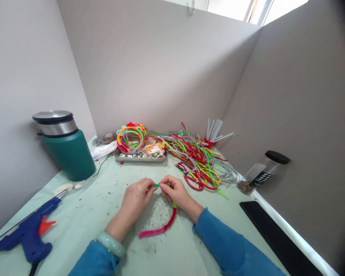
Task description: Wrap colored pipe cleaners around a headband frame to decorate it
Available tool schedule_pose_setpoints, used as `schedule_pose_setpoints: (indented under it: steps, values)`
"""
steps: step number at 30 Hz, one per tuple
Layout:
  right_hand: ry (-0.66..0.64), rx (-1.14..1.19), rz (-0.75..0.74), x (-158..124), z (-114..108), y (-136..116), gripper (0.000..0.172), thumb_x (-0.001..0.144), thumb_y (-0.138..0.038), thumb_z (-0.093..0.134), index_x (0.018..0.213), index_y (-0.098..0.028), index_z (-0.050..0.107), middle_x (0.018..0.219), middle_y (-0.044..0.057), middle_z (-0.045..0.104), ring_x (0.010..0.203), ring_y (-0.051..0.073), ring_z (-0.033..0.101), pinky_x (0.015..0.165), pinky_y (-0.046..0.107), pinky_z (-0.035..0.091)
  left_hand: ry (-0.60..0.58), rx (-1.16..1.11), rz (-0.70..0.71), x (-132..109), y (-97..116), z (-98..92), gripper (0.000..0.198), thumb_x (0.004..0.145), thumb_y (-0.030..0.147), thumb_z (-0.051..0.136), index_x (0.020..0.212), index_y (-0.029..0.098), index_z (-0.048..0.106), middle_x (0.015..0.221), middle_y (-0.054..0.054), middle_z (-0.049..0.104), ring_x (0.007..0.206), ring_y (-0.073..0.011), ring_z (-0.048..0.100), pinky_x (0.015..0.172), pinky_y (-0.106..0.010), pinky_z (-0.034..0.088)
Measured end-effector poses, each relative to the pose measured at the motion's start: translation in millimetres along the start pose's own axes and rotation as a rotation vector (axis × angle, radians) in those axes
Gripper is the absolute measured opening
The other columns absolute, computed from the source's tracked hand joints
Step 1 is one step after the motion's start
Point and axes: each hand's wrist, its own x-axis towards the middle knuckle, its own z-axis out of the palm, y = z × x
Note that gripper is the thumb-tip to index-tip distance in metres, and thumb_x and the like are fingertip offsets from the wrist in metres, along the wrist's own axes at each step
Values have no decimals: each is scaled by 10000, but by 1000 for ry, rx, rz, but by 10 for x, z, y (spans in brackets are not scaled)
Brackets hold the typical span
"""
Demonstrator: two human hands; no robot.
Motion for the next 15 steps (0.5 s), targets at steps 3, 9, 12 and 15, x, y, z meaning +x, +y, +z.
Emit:
schedule_pose_setpoints:
  steps: [3, 9, 12, 15]
  values:
    - [-3, -4, -3, -2, 1, 4, 149, 769, -311, 537, 779, -162, 523, 510, -65, 473, 365, 42, 345, 346, 159, 268, -8, -126, -67, 18, -14, 17, 190, 782, 314, 473, 745, 197, 619, 697, -14, 629, 637, -132, 534, 603, -219, 346]
    - [-14, 2, -1, -2, 4, -10, 136, 769, -300, 542, 762, -166, 522, 493, -71, 469, 352, 41, 344, 344, 162, 269, -114, -464, -315, 69, -39, 32, 263, 714, 395, 521, 676, 157, 626, 525, 13, 569, 455, -99, 445, 476, -209, 322]
    - [-11, 0, 2, -2, 2, -17, 134, 768, -298, 544, 762, -166, 522, 501, -67, 480, 359, 42, 354, 351, 161, 275, -188, -584, -389, 85, -27, 1, 302, 690, 433, 536, 680, 144, 624, 460, 30, 520, 398, -84, 398, 428, -202, 300]
    - [-7, 10, 13, -3, 1, -22, 150, 766, -314, 546, 768, -166, 518, 514, -65, 485, 362, 42, 355, 350, 161, 276, -220, -655, -431, 84, -11, -25, 341, 677, 469, 543, 679, 136, 617, 393, 49, 455, 365, -76, 366, 396, -196, 268]
